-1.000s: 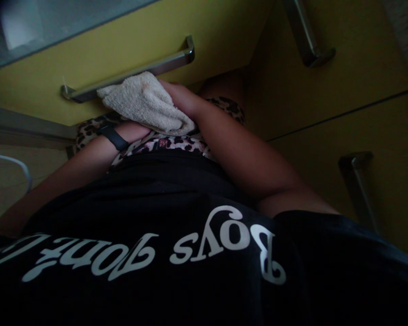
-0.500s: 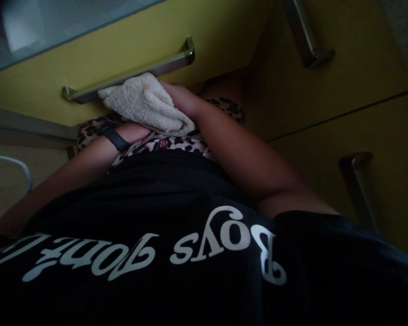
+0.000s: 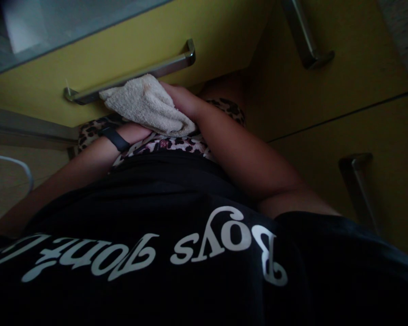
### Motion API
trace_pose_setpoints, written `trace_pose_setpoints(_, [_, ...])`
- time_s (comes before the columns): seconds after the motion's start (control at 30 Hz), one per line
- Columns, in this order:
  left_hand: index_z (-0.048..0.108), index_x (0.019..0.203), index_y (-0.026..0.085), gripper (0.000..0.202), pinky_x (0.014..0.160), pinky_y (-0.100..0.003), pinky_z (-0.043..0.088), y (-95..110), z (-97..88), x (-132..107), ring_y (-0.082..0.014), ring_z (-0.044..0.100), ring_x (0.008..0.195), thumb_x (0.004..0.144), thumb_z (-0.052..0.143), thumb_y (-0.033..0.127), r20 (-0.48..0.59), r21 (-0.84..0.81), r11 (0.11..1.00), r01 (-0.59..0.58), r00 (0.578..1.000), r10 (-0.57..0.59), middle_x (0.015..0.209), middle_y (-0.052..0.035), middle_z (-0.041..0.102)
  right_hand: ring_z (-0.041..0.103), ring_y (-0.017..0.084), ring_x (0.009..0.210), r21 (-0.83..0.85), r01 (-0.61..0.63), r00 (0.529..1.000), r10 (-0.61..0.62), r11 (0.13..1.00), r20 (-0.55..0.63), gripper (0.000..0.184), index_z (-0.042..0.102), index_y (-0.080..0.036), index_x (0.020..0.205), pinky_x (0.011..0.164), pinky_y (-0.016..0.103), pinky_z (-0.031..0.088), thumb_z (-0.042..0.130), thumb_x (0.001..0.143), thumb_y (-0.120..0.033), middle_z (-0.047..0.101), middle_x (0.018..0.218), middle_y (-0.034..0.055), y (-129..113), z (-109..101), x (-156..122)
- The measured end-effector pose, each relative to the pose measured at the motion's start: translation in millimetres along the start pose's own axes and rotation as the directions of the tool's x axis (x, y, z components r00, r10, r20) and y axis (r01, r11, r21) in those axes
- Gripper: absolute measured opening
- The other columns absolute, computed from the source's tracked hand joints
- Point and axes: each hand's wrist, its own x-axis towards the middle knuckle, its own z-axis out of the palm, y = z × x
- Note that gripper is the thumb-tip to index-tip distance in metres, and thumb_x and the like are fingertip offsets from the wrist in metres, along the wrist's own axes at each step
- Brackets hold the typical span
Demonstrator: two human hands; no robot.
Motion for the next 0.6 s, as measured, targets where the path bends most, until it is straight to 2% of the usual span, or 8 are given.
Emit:
trace_pose_setpoints(0.1, [0.06, 0.143, 0.017, 0.059, 0.138, -0.035, 0.023, 1.8, -0.5, -2.2, -0.01, 0.049, 0.146, 0.106, 0.029, 0.05, -0.002, -0.019, 1.0, 0.019, 1.0, -0.019, 0.142, 0.002, 0.067, 0.069, 0.009, 0.115, 0.01, 0.032, 0.999, -0.032, 0.999, 0.015, 0.055, 0.072, -0.007, 0.122, 0.122, 0.039, 0.043, 0.035, 0.102, -0.042, 0.076, 0.106, -0.0052, 2.8, -0.1, 2.1])
trace_pose_setpoints(0.2, [0.055, 0.149, 0.019, 0.06, 0.14, -0.035, 0.018, 1.7, -2.0, -2.7, -0.0095, 0.041, 0.153, 0.106, 0.029, 0.052, 0.003, -0.017, 1.0, 0.006, 1.0, -0.006, 0.144, 0.0043, 0.066, 0.069, 0.009, 0.113, 0.026, 0.06, 0.998, -0.061, 0.998, 0.033, 0.044, 0.073, -0.01, 0.118, 0.121, 0.036, 0.045, 0.051, 0.098, -0.043, 0.077, 0.106, -0.0052, 6.2, -0.7, 4.3])
trace_pose_setpoints(0.37, [0.064, 0.141, 0.027, 0.065, 0.14, -0.037, 0.023, -7.0, -1.0, 6.3, -0.011, 0.029, 0.162, 0.101, 0.028, 0.063, 0.042, -0.024, 1.0, 0.017, 0.999, -0.016, 0.145, 0.0036, 0.066, 0.069, 0.011, 0.113, 0.049, 0.0, 1.0, -0.001, 0.999, 0.017, 0.047, 0.072, -0.007, 0.116, 0.122, 0.039, 0.045, 0.05, 0.099, -0.045, 0.077, 0.105, -0.0029, 3.9, 0.1, 2.8])
trace_pose_setpoints(0.5, [0.067, 0.139, 0.032, 0.065, 0.137, -0.038, 0.028, -11.5, -0.3, 10.4, -0.0121, 0.035, 0.16, 0.097, 0.033, 0.068, 0.084, -0.053, 0.997, 0.057, 0.995, -0.053, 0.136, 0.0021, 0.071, 0.069, 0.011, 0.113, 0.073, 0.023, 0.999, -0.025, 0.997, 0.025, 0.047, 0.072, -0.006, 0.115, 0.124, 0.039, 0.042, 0.052, 0.099, -0.045, 0.077, 0.102, -0.0031, -1.6, 1.9, -2.1])
trace_pose_setpoints(0.6, [0.069, 0.136, 0.034, 0.067, 0.137, -0.037, 0.028, -9.4, -1.1, 7.6, -0.0157, 0.041, 0.157, 0.094, 0.033, 0.072, 0.035, -0.028, 0.999, 0.044, 0.998, -0.043, 0.129, -0.0001, 0.074, 0.069, 0.012, 0.113, 0.085, 0.029, 0.999, -0.031, 0.996, 0.018, 0.046, 0.073, -0.006, 0.116, 0.125, 0.039, 0.041, 0.054, 0.099, -0.044, 0.077, 0.101, -0.0028, -4.9, 2.6, -5.1])
